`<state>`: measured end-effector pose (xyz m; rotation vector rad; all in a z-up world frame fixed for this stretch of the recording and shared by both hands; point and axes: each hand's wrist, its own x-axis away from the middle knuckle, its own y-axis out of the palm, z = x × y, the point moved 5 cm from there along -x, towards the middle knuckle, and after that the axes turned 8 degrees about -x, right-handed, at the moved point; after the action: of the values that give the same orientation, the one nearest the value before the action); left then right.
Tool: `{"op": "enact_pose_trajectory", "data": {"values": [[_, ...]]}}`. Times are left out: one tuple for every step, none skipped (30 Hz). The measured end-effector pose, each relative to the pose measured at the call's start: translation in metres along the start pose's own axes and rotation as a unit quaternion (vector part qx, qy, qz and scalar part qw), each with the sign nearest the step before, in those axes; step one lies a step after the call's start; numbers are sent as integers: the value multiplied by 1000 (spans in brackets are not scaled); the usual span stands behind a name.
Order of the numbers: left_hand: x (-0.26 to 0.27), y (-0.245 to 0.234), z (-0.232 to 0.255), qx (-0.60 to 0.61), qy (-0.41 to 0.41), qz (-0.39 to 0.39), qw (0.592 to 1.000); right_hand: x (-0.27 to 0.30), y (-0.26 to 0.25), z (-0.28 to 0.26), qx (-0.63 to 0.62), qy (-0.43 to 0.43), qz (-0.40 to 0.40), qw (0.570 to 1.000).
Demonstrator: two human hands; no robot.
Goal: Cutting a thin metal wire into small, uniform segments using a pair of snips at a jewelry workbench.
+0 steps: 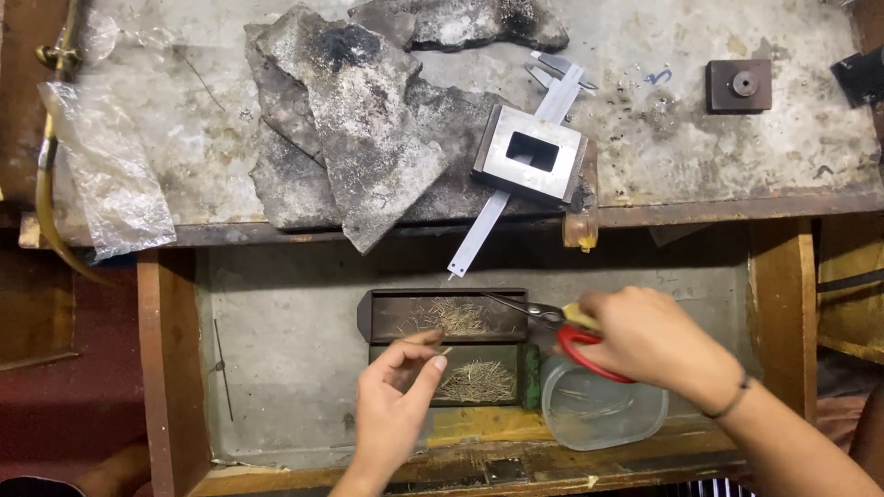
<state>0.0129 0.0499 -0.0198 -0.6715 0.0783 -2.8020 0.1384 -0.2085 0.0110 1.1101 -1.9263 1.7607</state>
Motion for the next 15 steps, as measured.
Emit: {"op": "enact_pose_trajectory", "data": {"values": [[-1,-4,1,-1,0,0,1000,5,-2,7,-1,0,0,1000],[-1,-5,5,-104,38,-8,994,11,-5,16,23,16,19,999],[-1,-6,11,-206,78,-16,975,18,-9,25,47,33,40,998],[-1,-5,3,-208,79,-18,975,20,-11,29,44,34,41,998],[0,1,0,-282,130,-49,949,24,-12,33,33,33,45,998],[2,8,-5,-354,180,-80,914,27,-13,37,23,32,50,998],[3,12,-11,-357,182,-81,913,28,-11,39,19,33,52,998],[7,22,-15,-417,236,-110,871,28,-12,39,5,21,85,996],[10,32,-20,-473,286,-137,822,27,-13,40,-8,7,119,993],[12,34,-20,-476,288,-137,820,28,-11,41,-11,7,121,993],[13,38,-27,-533,266,-162,787,29,-11,41,-34,-10,161,986],[14,42,-33,-587,243,-186,750,29,-12,42,-58,-26,201,978],[13,42,-31,-592,246,-184,746,27,-7,48,-62,-28,206,976],[13,43,-24,-574,280,-176,749,26,-3,51,-63,-67,222,971],[15,48,-19,-551,316,-173,753,30,1,58,-63,-100,236,965]]}}
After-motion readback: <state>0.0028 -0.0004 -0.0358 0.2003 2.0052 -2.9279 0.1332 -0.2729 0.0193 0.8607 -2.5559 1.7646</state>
